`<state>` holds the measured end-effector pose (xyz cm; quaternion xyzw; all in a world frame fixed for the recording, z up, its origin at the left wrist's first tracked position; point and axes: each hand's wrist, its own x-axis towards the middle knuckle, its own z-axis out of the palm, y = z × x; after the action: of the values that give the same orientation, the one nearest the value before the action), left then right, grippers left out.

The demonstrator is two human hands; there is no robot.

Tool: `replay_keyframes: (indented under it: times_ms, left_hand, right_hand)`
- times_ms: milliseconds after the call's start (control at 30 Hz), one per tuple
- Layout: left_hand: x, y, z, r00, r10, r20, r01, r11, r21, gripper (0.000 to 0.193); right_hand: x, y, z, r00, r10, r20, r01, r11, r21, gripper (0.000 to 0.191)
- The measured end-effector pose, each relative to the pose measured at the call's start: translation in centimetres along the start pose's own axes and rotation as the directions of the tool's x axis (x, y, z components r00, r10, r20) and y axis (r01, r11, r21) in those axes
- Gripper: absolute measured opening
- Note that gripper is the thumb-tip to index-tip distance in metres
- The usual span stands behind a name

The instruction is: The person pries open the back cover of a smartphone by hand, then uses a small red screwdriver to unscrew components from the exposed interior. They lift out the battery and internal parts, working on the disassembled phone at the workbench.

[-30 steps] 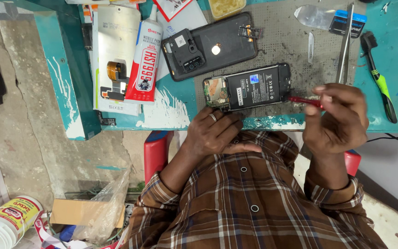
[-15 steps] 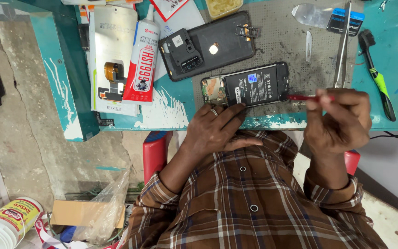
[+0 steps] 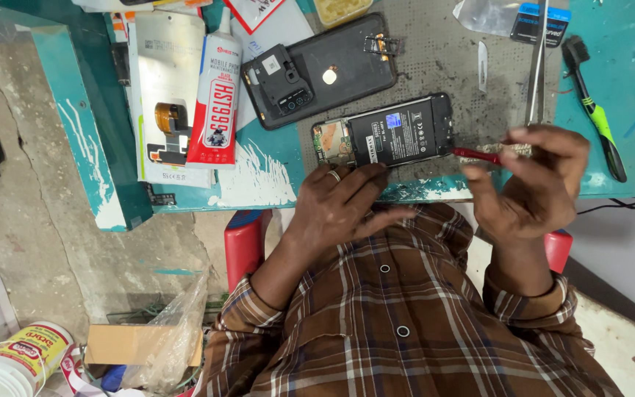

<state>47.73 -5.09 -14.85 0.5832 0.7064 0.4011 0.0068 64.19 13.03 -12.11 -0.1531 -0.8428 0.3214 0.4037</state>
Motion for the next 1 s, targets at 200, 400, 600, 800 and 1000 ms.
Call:
replay_keyframes:
  times_ms: [200,400,600,800,1000]
  left_hand:
    - [3.6,1.2,-0.8,0.991,0.038,0.129,-0.038,0.999,0.003,0.028]
    - [6.9,2.1,1.0,0.973,0.057,0.224,-0.063,0.998,0.018,0.013]
    - [7.6,2.2,2.8,0.973,0.042,0.225,-0.041,0.999,-0.012,0.010]
    - [7.0,2.2,3.4,0.992,-0.060,0.110,0.068,0.995,-0.072,0.029]
    - [6.0,1.9,4.7,0.972,-0.207,0.109,0.220,0.968,-0.123,0.071]
  right_hand:
    - [-1.9,0.9,-0.1,1.000,-0.007,0.014,0.005,0.997,0.077,0.063]
    - [-4.7,1.6,-1.4,0.980,0.162,-0.111,-0.155,0.985,0.072,0.080]
    - [-5.3,2.1,-2.9,0.964,0.232,-0.131,-0.230,0.973,0.029,0.077]
    - [-4.5,3.2,-1.9,0.957,0.177,-0.232,-0.164,0.984,0.072,0.061]
    - [-2.4,4.3,-0.5,0.982,0.040,-0.187,-0.039,0.999,0.006,0.050]
